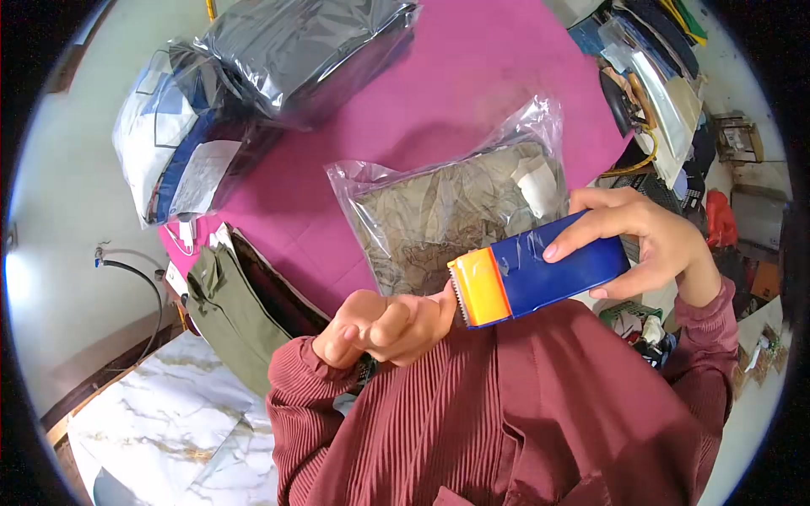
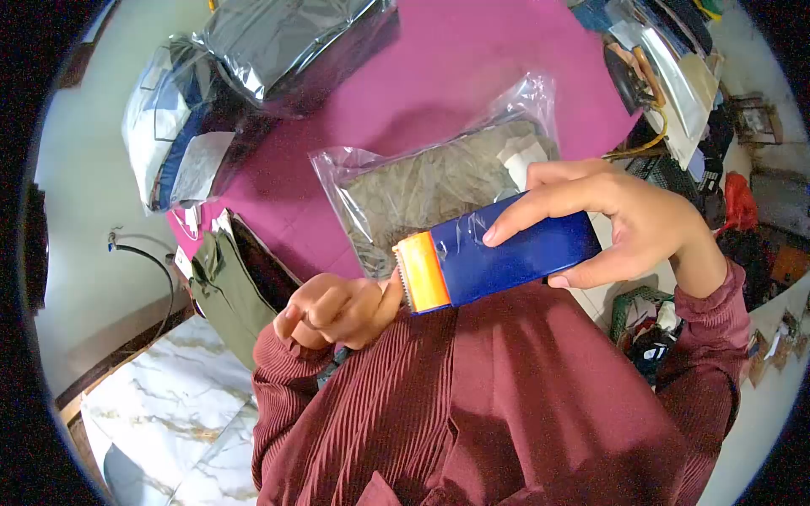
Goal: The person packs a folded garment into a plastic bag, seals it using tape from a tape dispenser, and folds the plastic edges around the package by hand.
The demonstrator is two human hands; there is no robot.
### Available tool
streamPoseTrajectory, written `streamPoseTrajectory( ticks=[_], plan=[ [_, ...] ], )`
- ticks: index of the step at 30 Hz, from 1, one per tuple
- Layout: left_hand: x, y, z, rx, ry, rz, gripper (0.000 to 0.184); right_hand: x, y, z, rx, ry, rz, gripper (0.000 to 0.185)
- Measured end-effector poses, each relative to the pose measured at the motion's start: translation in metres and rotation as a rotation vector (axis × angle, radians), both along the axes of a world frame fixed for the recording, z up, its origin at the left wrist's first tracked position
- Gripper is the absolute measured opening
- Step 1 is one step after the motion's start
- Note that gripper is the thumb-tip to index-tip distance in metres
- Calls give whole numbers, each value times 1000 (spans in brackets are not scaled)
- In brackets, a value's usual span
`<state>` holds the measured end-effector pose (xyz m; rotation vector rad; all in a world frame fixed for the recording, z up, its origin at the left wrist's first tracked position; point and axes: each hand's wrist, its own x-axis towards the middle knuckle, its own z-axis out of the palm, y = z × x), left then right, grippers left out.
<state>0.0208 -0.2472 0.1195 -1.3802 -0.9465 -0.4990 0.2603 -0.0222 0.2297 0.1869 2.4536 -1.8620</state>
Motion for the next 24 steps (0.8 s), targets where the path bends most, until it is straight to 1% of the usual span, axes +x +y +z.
streamPoseTrajectory(
  ticks=[1, 5, 6, 9, 11, 15, 17, 18, 20, 22, 23, 24],
  plan=[
    [-2, -1, 1, 3, 41, -2, 29, 1, -1, 1, 2, -2, 0, 51],
    [-11, -10, 5, 5, 206, 3, 32, 7, -7, 10, 142, 64, 120, 52],
    [-15, -13, 11, -1, 205, 6, 32, 9, -4, 15, 136, 64, 124, 52],
    [-29, -20, 37, -109, 233, 24, 27, 25, 20, 45, 225, -27, 187, 50],
    [-30, -19, 39, -143, 240, 33, 26, 25, 27, 53, 255, -58, 210, 50],
    [-31, -7, 34, -157, 242, -46, 25, 23, 38, 58, 350, -135, 285, 52],
    [-31, 14, 31, -276, 328, -171, 22, -3, 24, 56, 561, -151, 266, 46],
    [-28, 31, 34, -276, 330, -172, 22, -19, 18, 51, 561, -150, 264, 46],
    [-21, 59, 45, -778, 642, -343, 17, -46, 10, 34, 649, -395, 289, 45],
    [-24, 64, 43, -781, 614, -310, 16, -69, 38, -4, 329, -475, 349, 38],
    [-26, 67, 40, -785, 582, -280, 15, -91, 52, 2, 455, -589, 365, 39],
    [-29, 71, 38, -789, 548, -246, 14, -101, 63, -3, 648, -531, 239, 40]
  ],
)
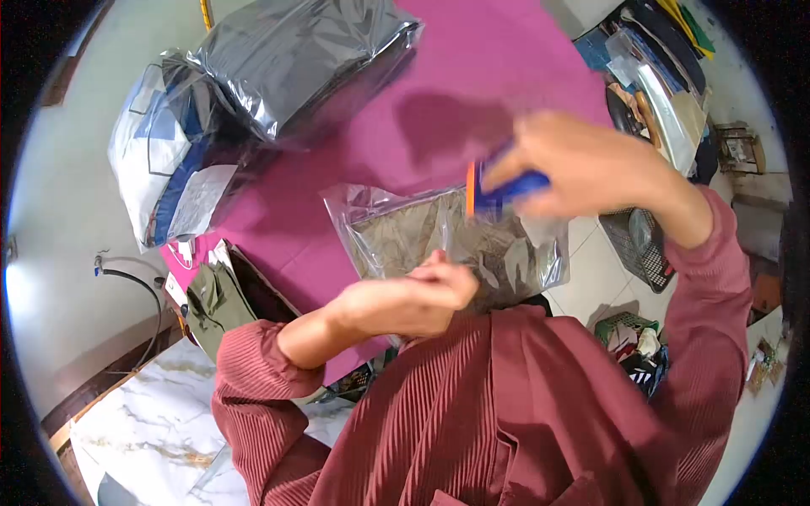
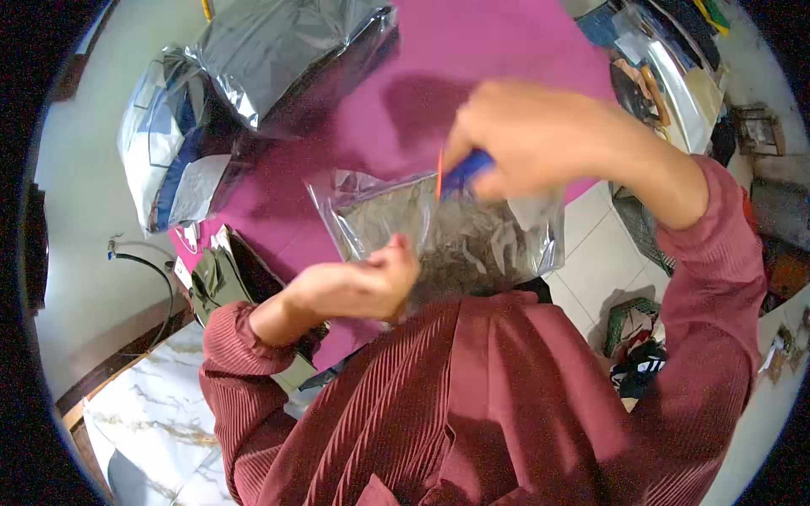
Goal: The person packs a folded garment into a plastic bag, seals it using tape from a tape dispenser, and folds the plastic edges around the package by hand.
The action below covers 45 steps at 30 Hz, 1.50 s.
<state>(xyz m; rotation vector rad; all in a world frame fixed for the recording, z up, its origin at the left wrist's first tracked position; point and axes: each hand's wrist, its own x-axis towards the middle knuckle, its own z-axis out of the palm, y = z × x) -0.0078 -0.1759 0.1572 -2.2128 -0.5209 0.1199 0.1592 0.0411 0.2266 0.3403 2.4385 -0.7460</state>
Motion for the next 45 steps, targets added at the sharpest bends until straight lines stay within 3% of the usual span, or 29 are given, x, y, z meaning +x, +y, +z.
streamPoseTrajectory(
  ticks=[3, 4, 5, 6, 8, 11, 12, 13, 15, 16, 18, 20, 21, 27, 32, 37, 45],
  plan=[
    [-24, 4, 22, 19, -106, 198, 12, -21, 45, -64, 803, 151, -129, 39],
    [-30, -2, 17, 10, -100, 205, 12, -22, 73, -103, 793, 157, -126, 39],
    [-34, -12, 9, 85, -184, 382, 4, -15, 109, -148, 901, 335, -96, 40],
    [-37, -20, 2, 165, -264, 561, 12, -4, 134, -185, 1005, 518, -66, 40],
    [-41, -22, -7, 165, -317, 605, 9, 21, 164, -231, 954, 276, -35, 43],
    [-41, -21, -20, 160, -528, 703, 15, 39, 155, -245, 969, 180, -19, 45],
    [-40, -21, -25, 155, -530, 707, 15, 39, 142, -241, 1063, 395, 12, 46],
    [-39, -21, -30, 134, -606, 761, 15, 31, 121, -224, 1116, 415, 39, 45],
    [-36, -22, -38, 92, -756, 866, 15, 10, 63, -190, 654, 539, -156, 52],
    [-35, -21, -40, 69, -831, 916, 15, 5, 40, -185, 449, 599, -170, 65],
    [-32, -17, -45, 41, -890, 946, 15, -9, -3, -174, 208, 642, -168, 80],
    [-27, -15, -47, -13, -1001, 1007, 15, -28, -29, -173, -144, 780, -243, 82],
    [-26, -14, -47, -43, -1053, 1040, 15, -38, -40, -172, -273, 826, -299, 74],
    [-29, -9, -53, -113, -1105, 1145, 24, -61, -47, -193, -384, 785, -259, 64],
    [-36, -13, -64, -229, -1208, 1173, 21, -67, -31, -200, -312, 953, -134, 43],
    [-34, -16, -72, -271, -1293, 1185, 23, -80, -37, -194, -509, 893, -347, 29],
    [-39, -28, -73, -318, -1200, 1200, 19, -75, -14, -202, -517, 916, -142, 7]
  ],
)
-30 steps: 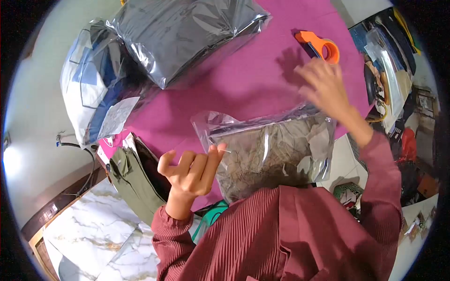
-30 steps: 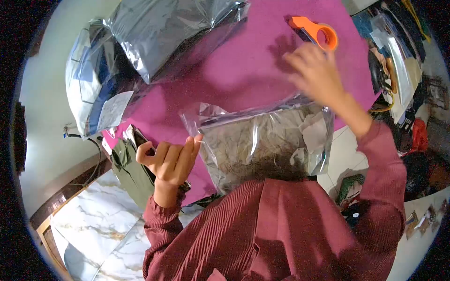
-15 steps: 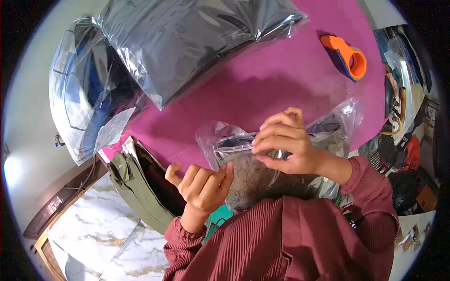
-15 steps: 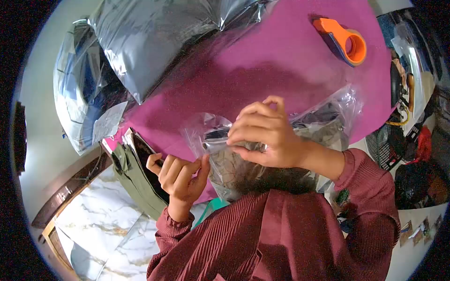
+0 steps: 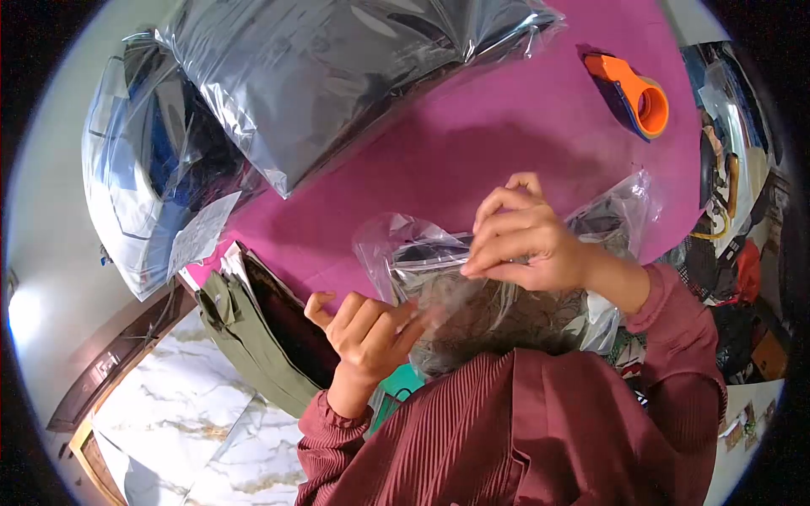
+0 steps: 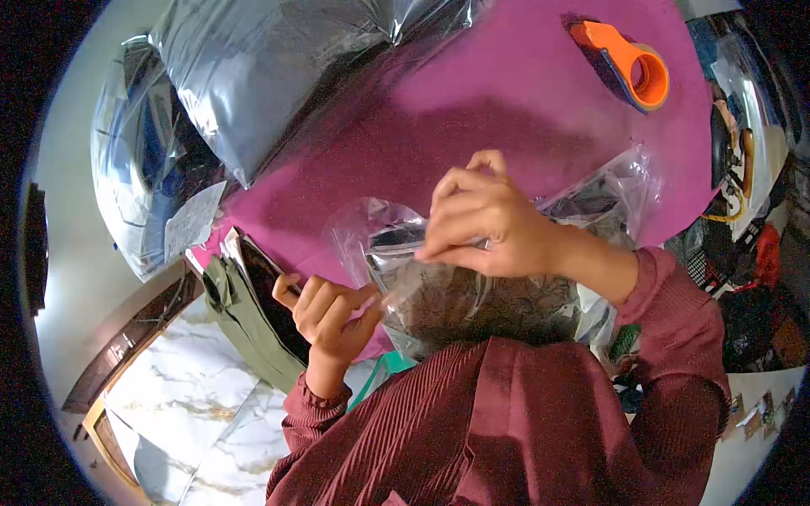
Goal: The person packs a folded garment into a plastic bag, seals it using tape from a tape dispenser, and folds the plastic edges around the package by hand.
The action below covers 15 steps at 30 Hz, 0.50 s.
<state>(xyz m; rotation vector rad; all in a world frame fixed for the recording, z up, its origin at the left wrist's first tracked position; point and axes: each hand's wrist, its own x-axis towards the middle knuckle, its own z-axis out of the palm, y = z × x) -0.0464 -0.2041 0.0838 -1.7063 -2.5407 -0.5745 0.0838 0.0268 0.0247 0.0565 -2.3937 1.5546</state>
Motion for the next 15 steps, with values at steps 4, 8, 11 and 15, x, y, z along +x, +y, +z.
streamPoseTrajectory(
  ticks=[4, 8, 11, 15],
  plan=[
    [-4, -18, -25, 109, -19, 64, 21, 2, 5, -6, 129, 30, 77, 5],
    [-4, -32, -46, 180, -61, 228, 27, 3, 31, -17, 198, -66, -67, 6],
    [0, -39, -48, -9, -81, 526, 31, 1, 48, -34, -22, -255, -376, 7],
    [8, -23, -64, -60, -144, 599, 26, -13, 14, -40, -307, -681, -270, 25]
  ],
)
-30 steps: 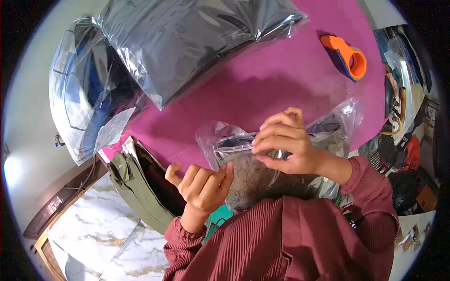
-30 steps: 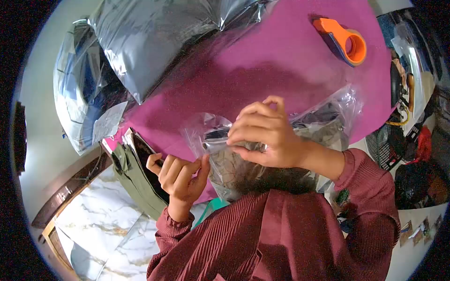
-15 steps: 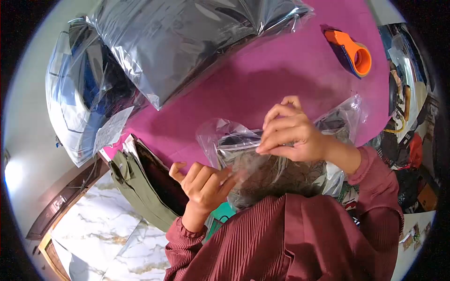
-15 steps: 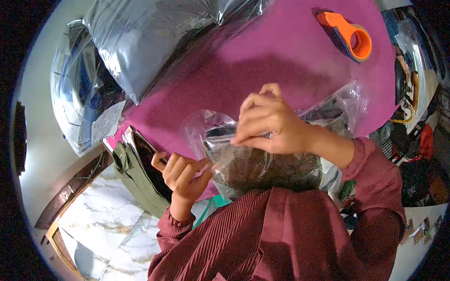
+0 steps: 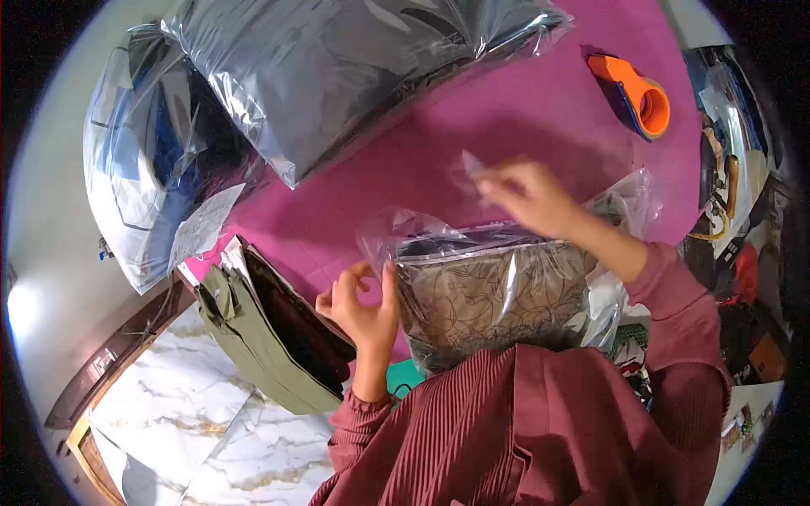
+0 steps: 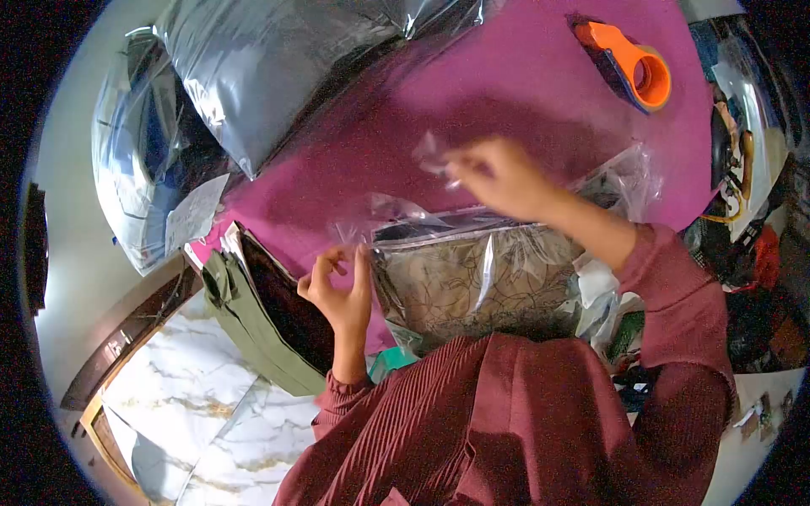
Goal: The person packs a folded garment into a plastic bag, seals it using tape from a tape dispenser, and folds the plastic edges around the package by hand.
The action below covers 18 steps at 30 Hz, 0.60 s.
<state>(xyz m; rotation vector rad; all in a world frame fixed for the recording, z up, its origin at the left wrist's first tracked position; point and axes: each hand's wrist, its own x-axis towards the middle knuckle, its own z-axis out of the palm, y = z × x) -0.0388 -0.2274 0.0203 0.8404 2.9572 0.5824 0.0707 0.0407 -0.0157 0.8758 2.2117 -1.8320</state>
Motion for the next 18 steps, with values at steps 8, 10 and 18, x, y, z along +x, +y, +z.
streamPoseTrajectory(
  ticks=[8, 10, 18],
  plan=[
    [5, 10, 4, 13, -61, -44, 12, -1, -56, 10, 50, 118, 594, 66],
    [9, 6, 6, 79, -106, -78, 11, 10, -67, 14, 223, 201, 620, 68],
    [30, -22, 9, -9, -129, -291, 16, 41, -114, 20, 419, 338, 635, 74]
  ],
)
